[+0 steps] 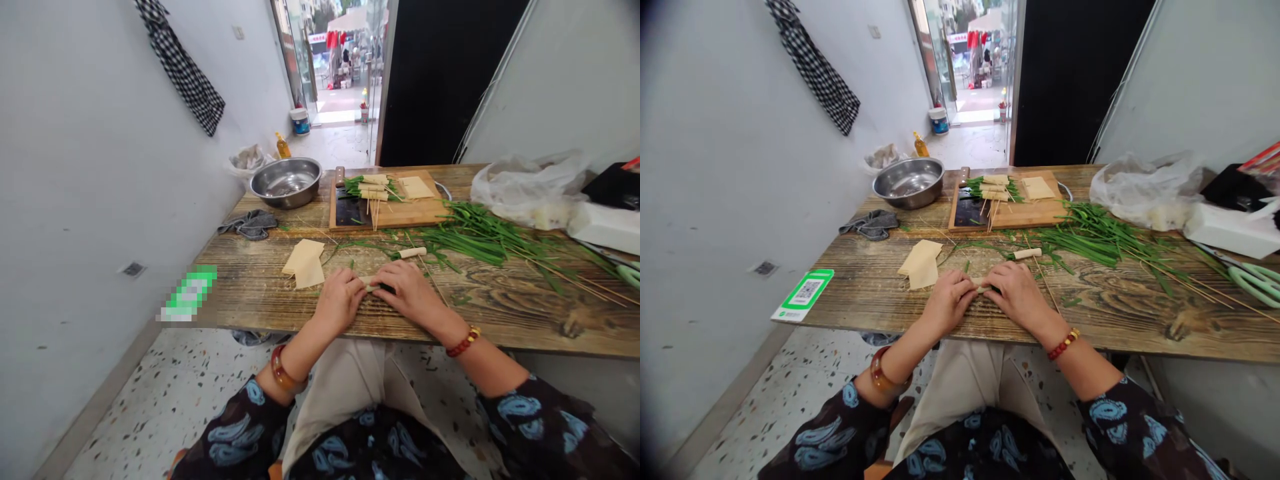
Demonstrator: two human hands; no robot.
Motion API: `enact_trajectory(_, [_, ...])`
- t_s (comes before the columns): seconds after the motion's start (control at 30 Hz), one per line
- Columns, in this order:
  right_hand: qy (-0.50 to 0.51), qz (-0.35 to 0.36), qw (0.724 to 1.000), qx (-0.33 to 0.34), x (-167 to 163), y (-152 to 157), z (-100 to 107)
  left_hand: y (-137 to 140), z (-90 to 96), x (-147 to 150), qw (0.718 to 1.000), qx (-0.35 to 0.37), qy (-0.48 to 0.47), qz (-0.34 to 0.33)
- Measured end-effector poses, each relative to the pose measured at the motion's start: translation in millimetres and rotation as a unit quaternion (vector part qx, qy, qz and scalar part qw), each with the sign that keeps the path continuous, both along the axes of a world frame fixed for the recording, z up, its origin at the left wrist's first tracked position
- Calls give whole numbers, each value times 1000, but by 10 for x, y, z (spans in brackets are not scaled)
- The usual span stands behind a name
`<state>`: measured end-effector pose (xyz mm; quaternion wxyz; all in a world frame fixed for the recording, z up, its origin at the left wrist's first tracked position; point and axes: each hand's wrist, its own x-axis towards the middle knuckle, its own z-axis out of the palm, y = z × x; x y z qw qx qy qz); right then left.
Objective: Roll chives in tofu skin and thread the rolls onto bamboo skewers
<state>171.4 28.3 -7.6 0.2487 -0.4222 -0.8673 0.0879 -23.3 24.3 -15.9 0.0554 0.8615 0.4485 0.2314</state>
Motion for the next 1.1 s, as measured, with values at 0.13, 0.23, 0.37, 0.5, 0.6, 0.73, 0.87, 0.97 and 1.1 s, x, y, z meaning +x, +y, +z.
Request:
enact_trajectory(0.13, [-21,-13,999,21,-26,7,-13,21,33,1,1000,2,15,21])
enact_trajectory(0.23, [-24,-17,999,22,-26,20,-11,28,40,-5,999,-4,9,34])
enact_trajectory(0.37, [-25,-19,999,18,-30,38,-29,23,33,-25,999,-7,-9,51])
enact_trajectory(0.5, [-24,-19,999,24,-35,69,-51,30,33,-26,999,-4,-7,38])
enact_trajectory(0.6, [-19,-21,999,26,-41,88,-46,39,46,-15,999,3,5,39])
enact_trajectory(0.73, [-7,-20,1000,20,-52,82,-15,42,62,-4,998,6,13,53])
enact_trajectory(0.87, [-10,-8,1000,18,-57,90,-13,37,63,3,998,16,35,59])
enact_trajectory(0.97, [-14,-2,1000,23,-55,133,-33,31,61,8,996,21,55,70])
enact_trajectory(1.1, [-13,1,1000,24,-54,189,-50,32,58,7,995,12,56,86])
